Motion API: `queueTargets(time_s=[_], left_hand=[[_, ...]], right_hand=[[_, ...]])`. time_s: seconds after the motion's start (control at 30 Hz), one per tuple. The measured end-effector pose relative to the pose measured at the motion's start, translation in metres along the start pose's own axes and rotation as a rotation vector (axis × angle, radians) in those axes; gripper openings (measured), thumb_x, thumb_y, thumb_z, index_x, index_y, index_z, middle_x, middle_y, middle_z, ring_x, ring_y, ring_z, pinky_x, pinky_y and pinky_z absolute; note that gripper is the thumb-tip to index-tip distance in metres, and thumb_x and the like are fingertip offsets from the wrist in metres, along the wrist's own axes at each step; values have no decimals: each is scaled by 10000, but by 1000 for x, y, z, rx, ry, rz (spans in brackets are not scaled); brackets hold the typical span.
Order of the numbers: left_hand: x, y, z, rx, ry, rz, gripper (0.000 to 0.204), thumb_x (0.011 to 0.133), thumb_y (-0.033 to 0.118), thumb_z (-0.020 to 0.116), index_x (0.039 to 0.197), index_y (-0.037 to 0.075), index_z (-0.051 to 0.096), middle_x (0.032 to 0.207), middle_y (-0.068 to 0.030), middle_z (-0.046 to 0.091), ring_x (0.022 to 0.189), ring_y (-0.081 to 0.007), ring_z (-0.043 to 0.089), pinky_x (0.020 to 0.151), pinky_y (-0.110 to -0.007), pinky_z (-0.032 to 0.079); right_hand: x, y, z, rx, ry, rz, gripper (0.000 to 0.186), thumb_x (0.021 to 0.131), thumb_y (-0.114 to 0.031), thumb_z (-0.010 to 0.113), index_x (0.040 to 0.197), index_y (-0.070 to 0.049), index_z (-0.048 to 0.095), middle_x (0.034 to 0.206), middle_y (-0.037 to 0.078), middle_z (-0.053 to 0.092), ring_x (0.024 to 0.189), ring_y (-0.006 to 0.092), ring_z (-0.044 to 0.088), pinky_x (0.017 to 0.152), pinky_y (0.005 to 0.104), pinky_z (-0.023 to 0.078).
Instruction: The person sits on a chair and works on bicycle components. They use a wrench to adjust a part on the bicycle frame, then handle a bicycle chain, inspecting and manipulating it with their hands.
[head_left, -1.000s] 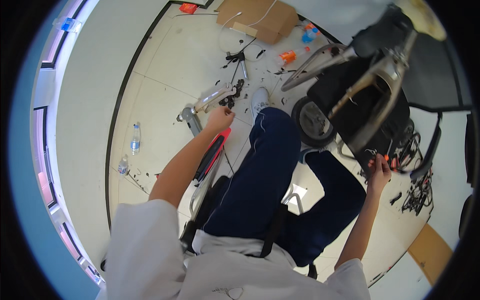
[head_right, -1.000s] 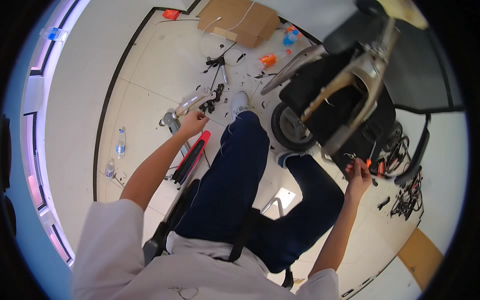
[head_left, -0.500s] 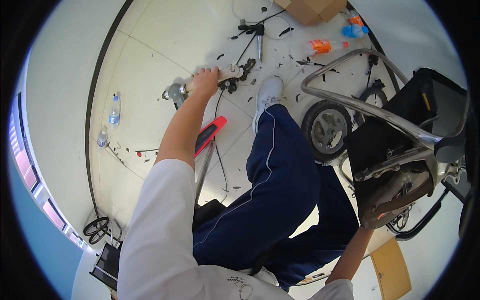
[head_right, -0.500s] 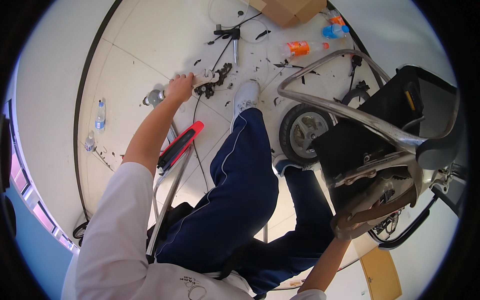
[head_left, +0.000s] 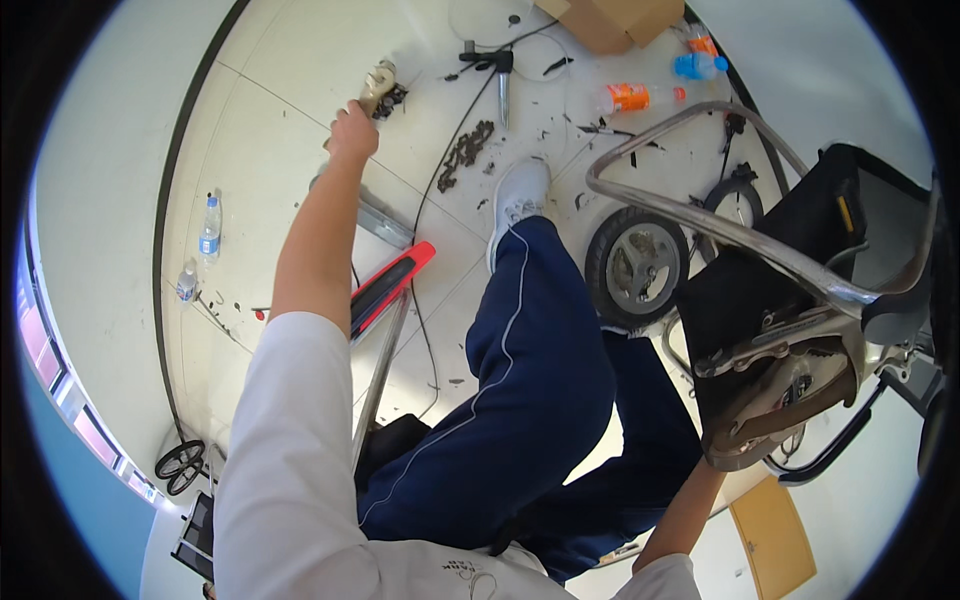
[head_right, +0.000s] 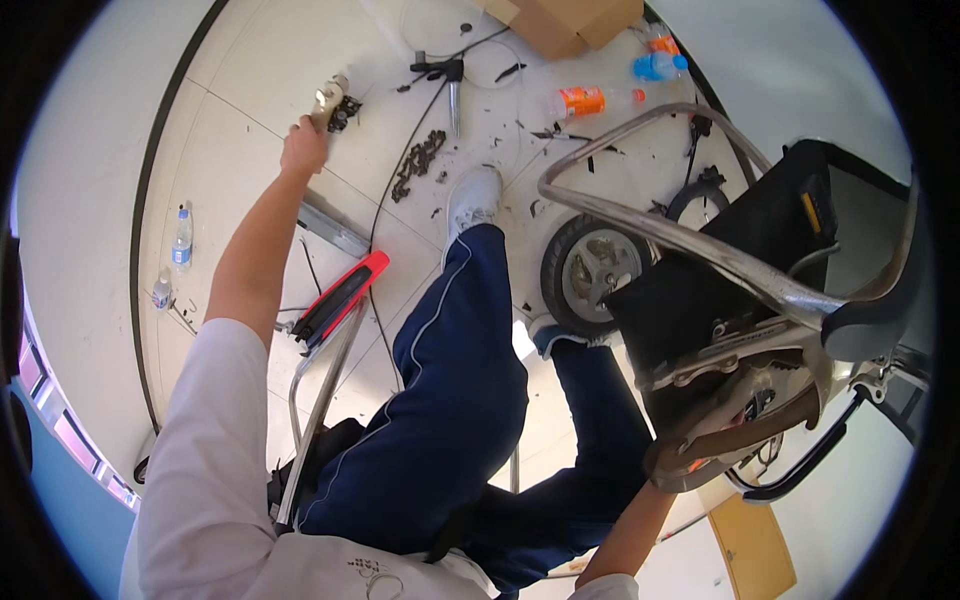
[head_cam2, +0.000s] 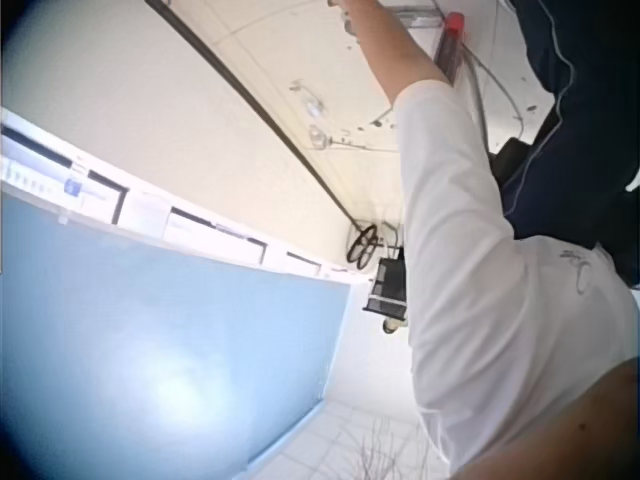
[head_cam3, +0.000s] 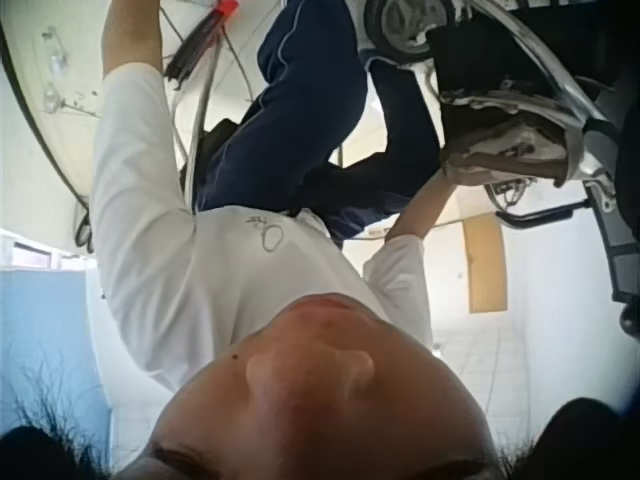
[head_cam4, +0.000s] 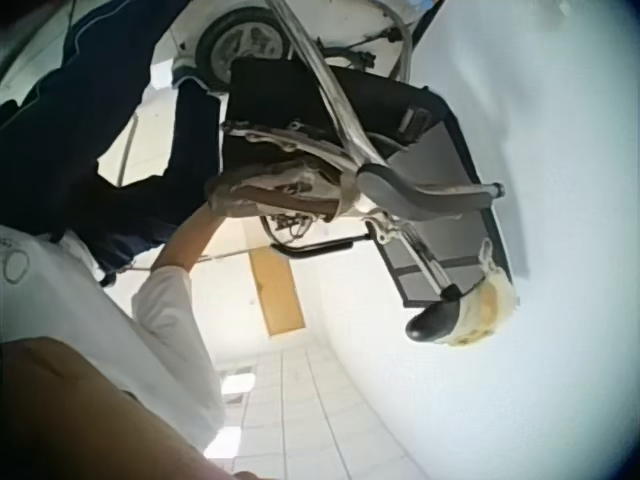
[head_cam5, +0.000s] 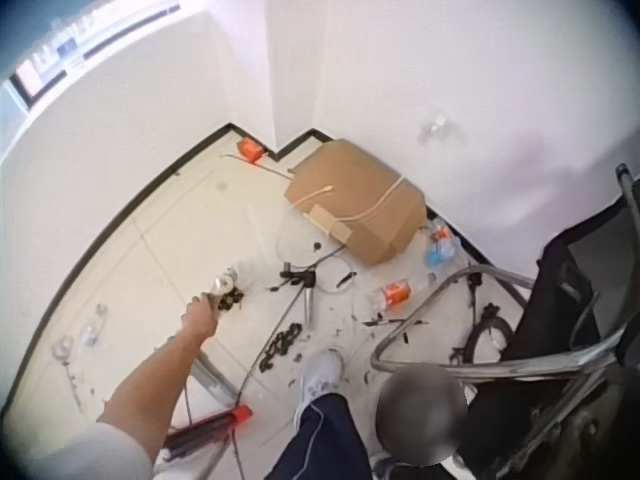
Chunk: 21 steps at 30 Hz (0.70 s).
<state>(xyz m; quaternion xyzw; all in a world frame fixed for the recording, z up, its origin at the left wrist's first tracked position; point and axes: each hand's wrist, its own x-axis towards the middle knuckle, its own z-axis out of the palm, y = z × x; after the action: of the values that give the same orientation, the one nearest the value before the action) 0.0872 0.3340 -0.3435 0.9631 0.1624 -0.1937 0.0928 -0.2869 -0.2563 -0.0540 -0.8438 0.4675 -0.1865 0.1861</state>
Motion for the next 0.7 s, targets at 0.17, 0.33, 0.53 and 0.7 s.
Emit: queueTargets(time_s=[0.17,0.33,0.53,0.7], left_hand=[[-50,0,55,-272,382,8,472,819,204,650,1215,4,488,1169,-241,543,1117,-392,542,903,-488,474],[-122,27,118,-325,-164,-56,364,780,267,697,1016,3,613,1031,-207,616,994,-377,606,870,-468,492],[-123,58,145,-213,-68,-137,343,780,279,695,956,4,591,1033,-176,616,992,-362,614,828,-457,518],[-113,56,146,-63,-16,-16,358,747,311,706,919,10,621,977,-165,650,954,-348,641,805,-456,532]], right_hand=[[-3,-3,4,-12,9,1,259,938,-179,575,1084,25,640,946,121,673,814,231,634,730,345,518],[-3,0,4,-34,3,-17,271,935,-188,572,1086,28,638,939,130,674,812,244,634,730,354,517],[3,-2,9,-50,7,-63,285,932,-199,570,1088,31,636,930,139,675,809,260,635,729,366,516],[2,-6,8,-72,18,-75,297,930,-208,567,1089,33,634,923,148,675,806,274,636,729,376,514]])
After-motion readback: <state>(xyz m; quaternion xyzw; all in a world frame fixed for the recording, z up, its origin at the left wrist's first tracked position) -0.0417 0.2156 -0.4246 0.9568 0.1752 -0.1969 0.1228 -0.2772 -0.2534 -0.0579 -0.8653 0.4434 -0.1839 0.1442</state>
